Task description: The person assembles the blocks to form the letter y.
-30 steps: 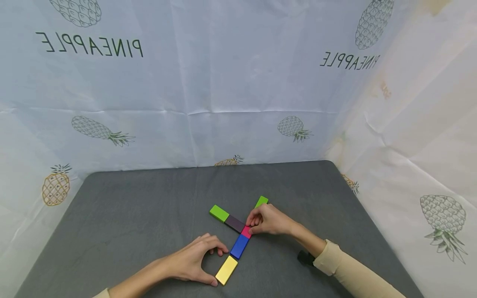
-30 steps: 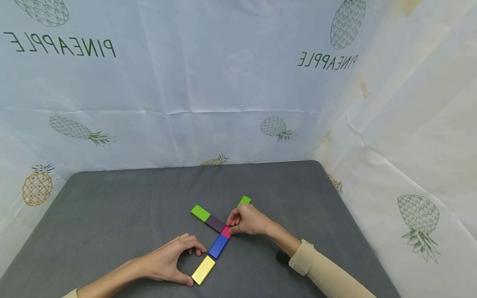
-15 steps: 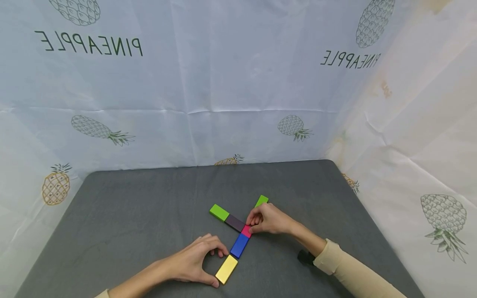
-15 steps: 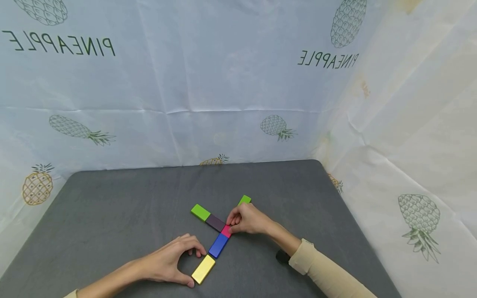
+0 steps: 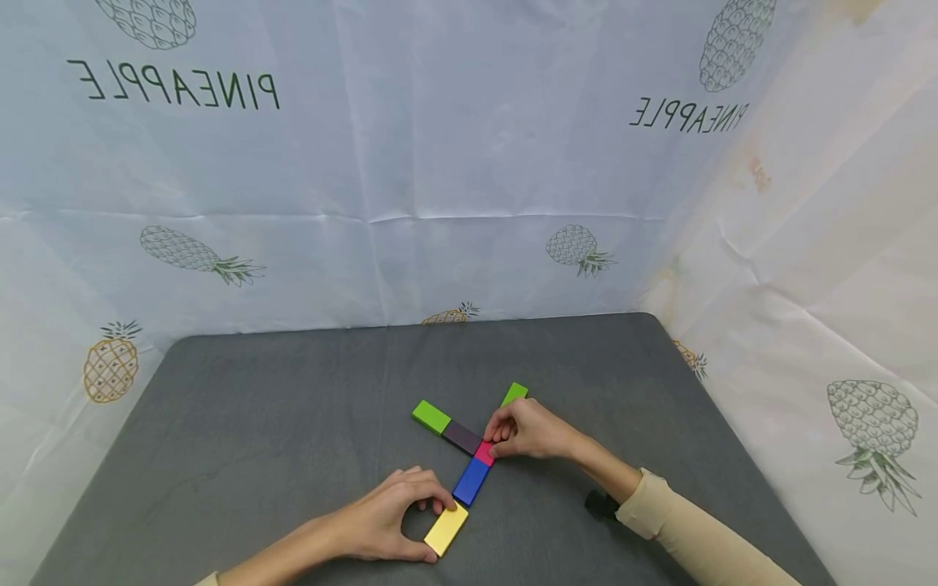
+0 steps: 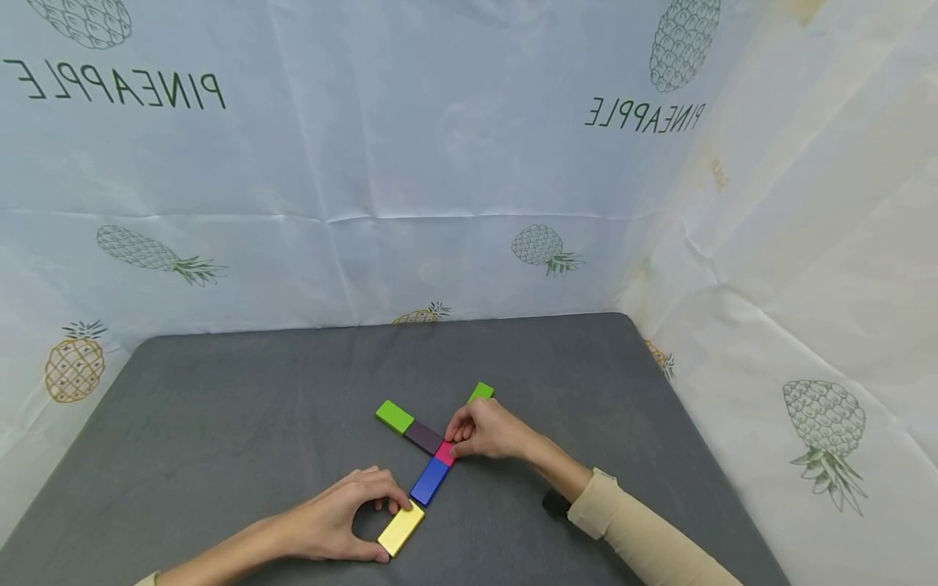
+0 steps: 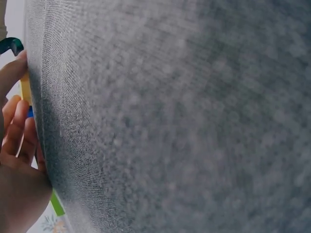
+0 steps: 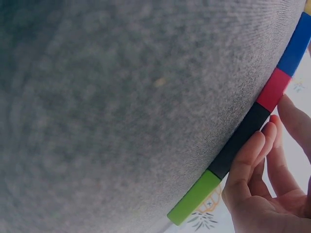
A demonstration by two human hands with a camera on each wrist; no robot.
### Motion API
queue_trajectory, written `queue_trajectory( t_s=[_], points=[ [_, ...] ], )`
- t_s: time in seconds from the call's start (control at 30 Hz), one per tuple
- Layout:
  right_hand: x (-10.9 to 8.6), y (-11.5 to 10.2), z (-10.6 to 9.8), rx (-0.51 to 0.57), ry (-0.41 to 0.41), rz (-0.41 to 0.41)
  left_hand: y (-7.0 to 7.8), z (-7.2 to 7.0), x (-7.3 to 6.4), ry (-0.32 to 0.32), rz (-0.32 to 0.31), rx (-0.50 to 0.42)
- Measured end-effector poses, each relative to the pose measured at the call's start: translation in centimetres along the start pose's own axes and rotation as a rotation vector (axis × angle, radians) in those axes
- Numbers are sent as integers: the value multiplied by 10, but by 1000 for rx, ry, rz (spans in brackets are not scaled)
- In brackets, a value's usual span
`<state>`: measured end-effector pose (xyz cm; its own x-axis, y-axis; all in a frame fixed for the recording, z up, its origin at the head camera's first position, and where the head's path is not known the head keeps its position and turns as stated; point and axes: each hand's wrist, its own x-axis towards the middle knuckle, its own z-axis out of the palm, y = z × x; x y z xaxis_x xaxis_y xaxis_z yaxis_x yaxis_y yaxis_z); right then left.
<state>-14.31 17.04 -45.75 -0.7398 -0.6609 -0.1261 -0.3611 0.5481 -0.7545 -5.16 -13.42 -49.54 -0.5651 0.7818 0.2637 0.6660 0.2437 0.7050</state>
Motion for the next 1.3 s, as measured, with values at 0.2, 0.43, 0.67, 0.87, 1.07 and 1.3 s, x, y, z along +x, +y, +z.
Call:
queue_trajectory(
  t_s=[0.2, 0.43, 0.67, 0.87, 1.07, 1.3],
  points=[
    [0, -1, 0, -1, 0, 2, 1, 0, 0, 2, -10, 20],
    [0, -2, 0, -4, -1, 6, 2, 1, 0, 16, 7, 36],
    [1, 0, 0, 1, -3, 7, 1, 3, 0, 32, 6, 34],
    [1, 0, 0, 2, -1, 9, 2, 5, 0, 49, -18, 73],
    [1, 0, 1, 2, -4, 10, 3, 7, 1, 64, -28, 92],
    [1, 0, 0, 8, 0, 12, 2, 9, 1, 81, -18, 108]
  ],
)
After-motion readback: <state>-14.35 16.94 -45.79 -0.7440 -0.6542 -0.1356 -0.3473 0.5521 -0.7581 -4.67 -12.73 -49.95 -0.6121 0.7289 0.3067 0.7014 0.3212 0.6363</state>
